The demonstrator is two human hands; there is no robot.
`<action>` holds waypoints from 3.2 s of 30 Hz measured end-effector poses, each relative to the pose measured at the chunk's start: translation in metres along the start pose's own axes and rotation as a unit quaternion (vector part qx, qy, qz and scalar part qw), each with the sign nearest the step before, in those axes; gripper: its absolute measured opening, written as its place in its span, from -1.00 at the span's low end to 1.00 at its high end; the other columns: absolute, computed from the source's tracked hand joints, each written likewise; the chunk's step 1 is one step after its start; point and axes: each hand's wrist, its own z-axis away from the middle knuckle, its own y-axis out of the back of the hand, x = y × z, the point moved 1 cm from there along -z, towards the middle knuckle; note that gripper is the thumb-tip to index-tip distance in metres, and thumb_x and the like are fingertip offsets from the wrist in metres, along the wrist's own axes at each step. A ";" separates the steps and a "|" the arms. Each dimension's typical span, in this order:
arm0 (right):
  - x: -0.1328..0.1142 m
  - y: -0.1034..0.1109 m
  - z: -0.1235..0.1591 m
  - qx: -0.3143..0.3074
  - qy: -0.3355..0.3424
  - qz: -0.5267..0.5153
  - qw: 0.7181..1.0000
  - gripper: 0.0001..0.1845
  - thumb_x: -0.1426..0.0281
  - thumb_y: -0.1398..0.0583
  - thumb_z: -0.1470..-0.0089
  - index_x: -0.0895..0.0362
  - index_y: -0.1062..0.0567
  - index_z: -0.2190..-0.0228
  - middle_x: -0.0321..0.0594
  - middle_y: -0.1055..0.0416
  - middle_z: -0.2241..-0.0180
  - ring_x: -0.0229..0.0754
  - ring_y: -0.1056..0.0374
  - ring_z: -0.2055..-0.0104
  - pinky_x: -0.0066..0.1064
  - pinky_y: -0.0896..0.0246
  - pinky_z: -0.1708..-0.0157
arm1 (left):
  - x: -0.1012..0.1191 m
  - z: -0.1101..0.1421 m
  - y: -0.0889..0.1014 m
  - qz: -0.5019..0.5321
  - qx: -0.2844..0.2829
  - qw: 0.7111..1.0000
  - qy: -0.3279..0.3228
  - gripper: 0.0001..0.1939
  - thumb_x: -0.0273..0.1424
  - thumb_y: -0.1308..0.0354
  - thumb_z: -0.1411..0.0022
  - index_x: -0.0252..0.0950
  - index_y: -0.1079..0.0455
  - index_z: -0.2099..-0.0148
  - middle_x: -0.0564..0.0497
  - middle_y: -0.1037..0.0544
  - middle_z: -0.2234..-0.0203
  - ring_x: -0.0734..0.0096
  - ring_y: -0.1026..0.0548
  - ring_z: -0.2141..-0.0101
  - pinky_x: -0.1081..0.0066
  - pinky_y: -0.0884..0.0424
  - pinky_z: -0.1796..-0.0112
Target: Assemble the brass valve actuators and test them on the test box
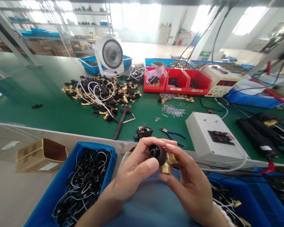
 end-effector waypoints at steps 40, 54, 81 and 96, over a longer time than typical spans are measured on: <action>0.012 -0.014 0.002 -0.018 -0.341 -0.385 0.857 -0.49 0.11 -0.38 -0.12 0.08 -0.49 -0.02 -0.24 -0.53 0.35 -0.25 -0.41 0.44 -0.37 -0.33 0.33 | -0.015 -0.034 0.014 -0.151 0.201 0.958 -0.134 -0.56 -0.05 -0.04 -0.44 -0.05 -0.43 -0.24 0.01 -0.53 -0.15 0.21 -0.48 -0.14 0.24 -0.37 -0.18; 0.010 -0.014 0.008 0.043 -0.266 -0.370 0.889 -0.62 0.16 -0.32 -0.23 0.01 -0.53 -0.03 -0.28 -0.56 0.36 -0.33 -0.43 0.47 -0.49 -0.31 0.42 | -0.002 -0.027 0.008 -0.357 0.150 0.895 -0.221 -0.59 -0.17 0.01 -0.51 -0.11 -0.42 -0.26 0.00 -0.46 -0.22 0.24 -0.33 -0.27 0.28 -0.21 -0.29; 0.011 -0.006 -0.001 0.091 -0.279 -0.353 0.889 -0.58 0.09 -0.35 -0.17 -0.02 -0.55 0.00 -0.41 -0.39 0.57 -0.35 -0.29 0.51 -0.52 -0.26 0.40 | -0.005 -0.012 0.017 -0.609 0.101 0.752 -0.231 -0.07 0.07 -0.26 -0.23 -0.06 0.05 -0.48 -0.22 -0.14 -0.36 -0.09 -0.16 -0.37 -0.05 -0.30 -0.26; 0.013 0.016 -0.029 0.141 -0.060 -0.104 0.983 -0.49 -0.03 -0.02 -0.35 -0.03 -0.50 -0.07 -0.13 -0.44 -0.08 0.03 -0.39 -0.12 -0.10 -0.34 -0.11 | -0.019 -0.009 -0.018 -0.530 0.100 0.807 -0.243 -0.10 -0.28 -0.41 -0.02 -0.18 -0.09 -0.34 -0.14 -0.31 -0.13 0.12 -0.40 -0.14 0.17 -0.56 -0.06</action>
